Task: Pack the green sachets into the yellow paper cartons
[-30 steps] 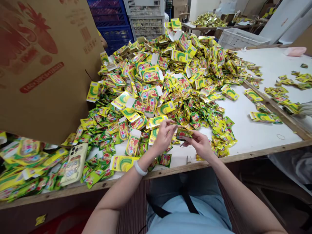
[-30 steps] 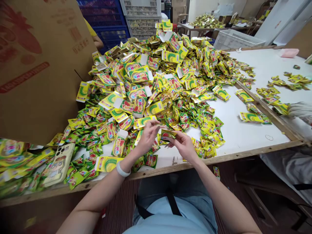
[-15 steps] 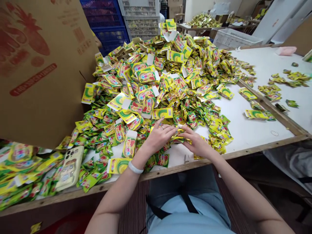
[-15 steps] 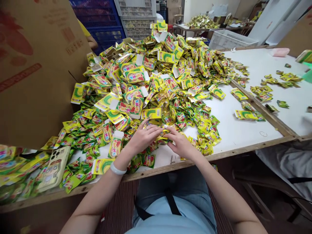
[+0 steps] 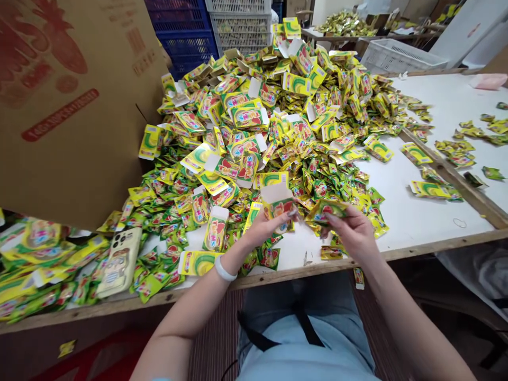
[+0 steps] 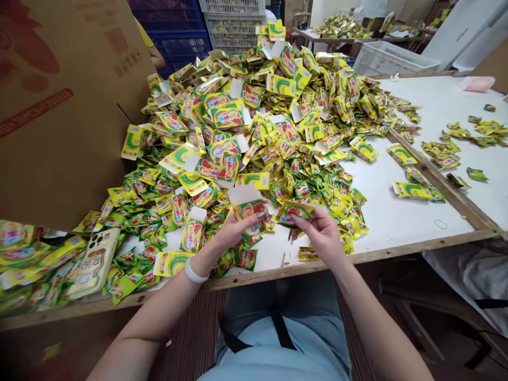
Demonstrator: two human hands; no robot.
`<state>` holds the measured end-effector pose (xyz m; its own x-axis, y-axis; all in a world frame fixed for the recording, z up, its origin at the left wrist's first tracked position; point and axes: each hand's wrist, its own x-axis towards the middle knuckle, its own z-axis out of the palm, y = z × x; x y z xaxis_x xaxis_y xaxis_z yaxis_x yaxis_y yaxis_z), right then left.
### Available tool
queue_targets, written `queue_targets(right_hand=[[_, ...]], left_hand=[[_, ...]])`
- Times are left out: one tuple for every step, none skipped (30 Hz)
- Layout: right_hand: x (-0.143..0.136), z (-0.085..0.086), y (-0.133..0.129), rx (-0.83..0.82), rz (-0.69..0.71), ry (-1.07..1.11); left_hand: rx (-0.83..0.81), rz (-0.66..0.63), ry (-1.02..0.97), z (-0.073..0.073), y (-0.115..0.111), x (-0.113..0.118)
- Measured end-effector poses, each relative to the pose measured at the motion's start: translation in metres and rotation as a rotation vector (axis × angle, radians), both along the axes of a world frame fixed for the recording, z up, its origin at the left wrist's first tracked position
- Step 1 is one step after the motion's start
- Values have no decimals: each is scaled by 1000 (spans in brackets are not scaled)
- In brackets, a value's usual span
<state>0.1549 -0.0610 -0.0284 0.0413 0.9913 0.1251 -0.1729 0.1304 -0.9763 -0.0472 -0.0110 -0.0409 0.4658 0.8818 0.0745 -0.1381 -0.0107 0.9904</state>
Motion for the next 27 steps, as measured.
queue_targets(right_hand=[[3, 10, 3, 61, -30, -42], [5, 19, 6, 128, -37, -92], [5, 27, 9, 200, -25, -159], [5, 33, 12, 277, 3, -244], [5, 38, 16, 356, 36, -349], [5, 41, 19, 432, 65, -469], [6, 44, 22, 498, 91, -592], [7, 47, 23, 551, 117, -707], [10, 50, 24, 586, 149, -809], [12, 53, 24, 605, 189, -904], [14, 56, 23, 608, 238, -1001], [16, 60, 22, 603, 297, -1103], [16, 62, 22, 596, 362, -1207], [16, 64, 21, 594, 425, -1301], [15, 63, 21, 593, 467, -1368], [13, 61, 22, 601, 472, -1386], [12, 58, 23, 608, 440, -1349], [10, 52, 24, 616, 375, -1264], [9, 46, 24, 625, 289, -1152], [8, 40, 24, 633, 204, -1036], [8, 34, 22, 639, 143, -936], [8, 29, 21, 640, 118, -863], [9, 25, 18, 631, 124, -817], [10, 23, 16, 606, 151, -783], [11, 22, 14, 562, 196, -754], [12, 21, 12, 512, 251, -725], [14, 21, 10, 465, 304, -701]], left_hand=[[-14, -57, 27, 0, -2, 2], [-22, -121, 55, 2, -4, 4], [-24, -178, 78, 4, -7, 6], [-24, -214, 91, 6, -9, 8], [-24, -231, 100, 9, -10, 9], [-20, -228, 103, 11, -11, 10], [-12, -224, 112, 13, -12, 9], [-3, -217, 125, 14, -11, 8], [6, -218, 143, 14, -11, 7], [15, -233, 166, 14, -10, 6], [21, -261, 191, 14, -9, 5], [20, -298, 217, 13, -8, 5], [12, -336, 241, 13, -8, 5], [3, -363, 261, 13, -8, 6], [-8, -374, 274, 13, -8, 7], [-24, -374, 275, 14, -8, 7], [-41, -370, 263, 14, -8, 8], [-61, -377, 243, 15, -8, 7], [-81, -396, 217, 16, -8, 7], [-100, -422, 193, 16, -8, 6], [-115, -448, 179, 15, -8, 6], [-123, -464, 178, 15, -8, 5], [-123, -467, 188, 14, -9, 4], [-117, -460, 204, 13, -9, 4], [-109, -452, 218, 11, -9, 4], [-108, -453, 223, 11, -9, 4], [-117, -468, 216, 10, -9, 4]])
